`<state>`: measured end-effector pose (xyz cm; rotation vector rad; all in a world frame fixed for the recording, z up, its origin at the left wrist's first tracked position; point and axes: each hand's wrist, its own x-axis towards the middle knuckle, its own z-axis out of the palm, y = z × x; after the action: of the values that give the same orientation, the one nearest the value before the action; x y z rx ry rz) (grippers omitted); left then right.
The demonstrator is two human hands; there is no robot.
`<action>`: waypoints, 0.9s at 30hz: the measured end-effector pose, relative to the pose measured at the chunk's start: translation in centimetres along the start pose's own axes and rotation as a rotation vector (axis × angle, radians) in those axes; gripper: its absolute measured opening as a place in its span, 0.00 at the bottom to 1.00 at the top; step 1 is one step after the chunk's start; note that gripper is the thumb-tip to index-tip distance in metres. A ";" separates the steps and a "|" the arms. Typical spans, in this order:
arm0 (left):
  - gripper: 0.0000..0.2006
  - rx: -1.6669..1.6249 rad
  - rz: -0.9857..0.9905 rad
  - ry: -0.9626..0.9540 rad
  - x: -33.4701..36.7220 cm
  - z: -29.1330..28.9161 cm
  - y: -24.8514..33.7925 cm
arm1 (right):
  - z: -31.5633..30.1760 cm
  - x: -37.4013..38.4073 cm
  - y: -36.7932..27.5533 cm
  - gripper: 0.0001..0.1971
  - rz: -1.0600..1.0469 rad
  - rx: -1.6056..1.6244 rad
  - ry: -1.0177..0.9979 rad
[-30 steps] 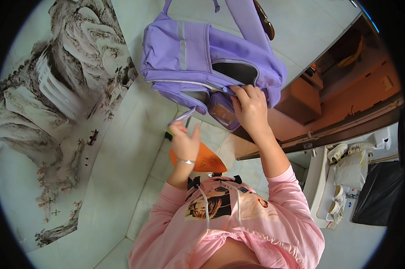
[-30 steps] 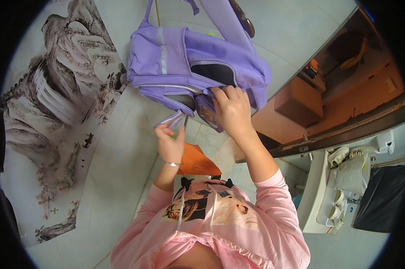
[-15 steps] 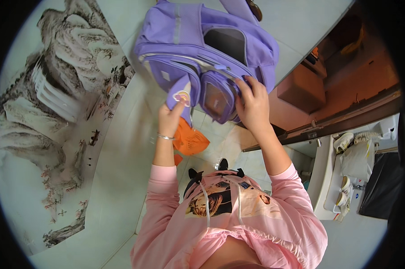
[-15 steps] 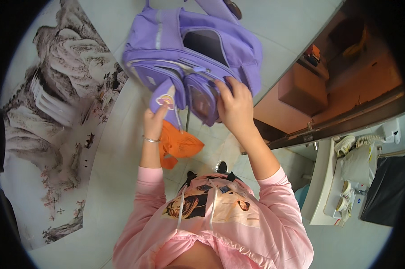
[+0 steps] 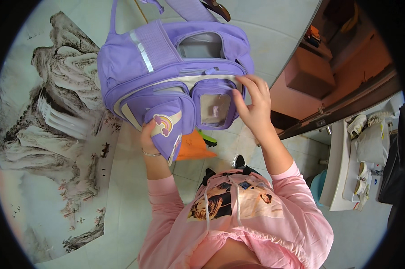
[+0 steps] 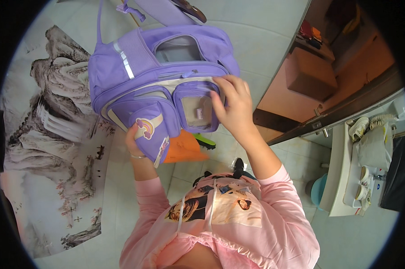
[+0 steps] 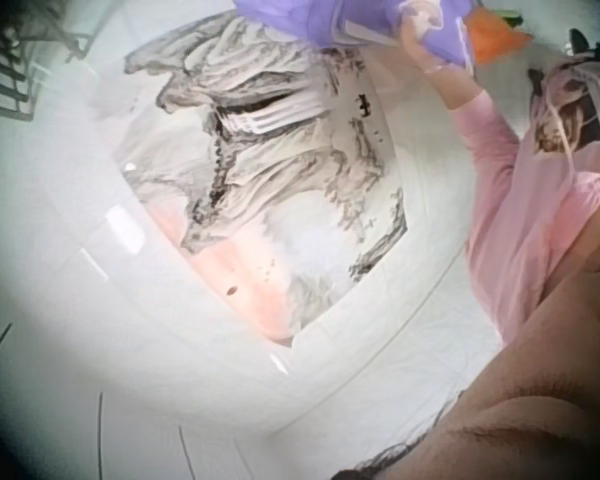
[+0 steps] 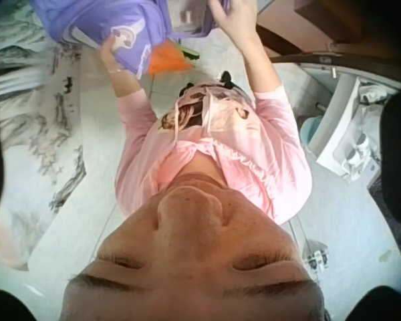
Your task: The person wipes a pair of white sneakers with an orange cloth in a bathroom, then places them on the sink. They open a purple backpack, remove a white tote bag, and continue wiping the shoes. Finally, they fold the orange cloth on a nearby table.
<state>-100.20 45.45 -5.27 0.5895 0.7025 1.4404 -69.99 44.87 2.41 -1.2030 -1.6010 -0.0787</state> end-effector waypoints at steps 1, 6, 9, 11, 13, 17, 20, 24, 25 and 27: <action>0.20 0.012 0.013 -0.036 -0.2 0.4 -0.3 | 0.3 0.6 -0.4 0.18 -0.079 -0.038 0.023; 0.17 -0.019 0.011 -0.077 -0.7 2.3 -0.9 | 2.8 4.0 -1.5 0.14 -0.100 -0.177 -0.049; 0.17 -0.048 0.048 -0.001 -0.8 3.1 -1.2 | 3.5 4.9 -0.6 0.10 -0.025 -0.093 0.014; 0.16 -0.078 0.063 0.009 -0.7 3.4 -1.6 | 3.7 4.7 0.2 0.07 0.118 0.085 0.082; 0.15 -0.111 0.058 -0.024 -0.7 3.6 -2.1 | 3.6 3.6 1.1 0.08 0.243 0.172 0.080; 0.23 -0.132 0.152 0.086 0.6 3.8 -3.0 | 3.0 0.9 3.6 0.11 0.546 0.259 0.117; 0.21 -0.204 0.203 0.118 0.9 3.6 -3.3 | 1.3 -2.1 6.3 0.16 0.741 0.330 0.021; 0.20 -0.215 0.159 0.128 1.4 3.1 -3.7 | 1.5 -7.6 7.9 0.21 1.015 0.517 -0.214; 0.23 -0.191 0.146 0.166 1.6 2.9 -3.9 | 1.7 -8.7 8.2 0.21 1.060 0.508 -0.257; 0.22 -0.184 0.134 0.124 1.7 2.6 -4.2 | 2.3 -10.3 8.5 0.19 0.980 0.468 -0.299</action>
<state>-95.50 47.05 -6.73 0.4133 0.6284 1.6568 -66.41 43.74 -10.59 -1.5210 -1.0159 1.0773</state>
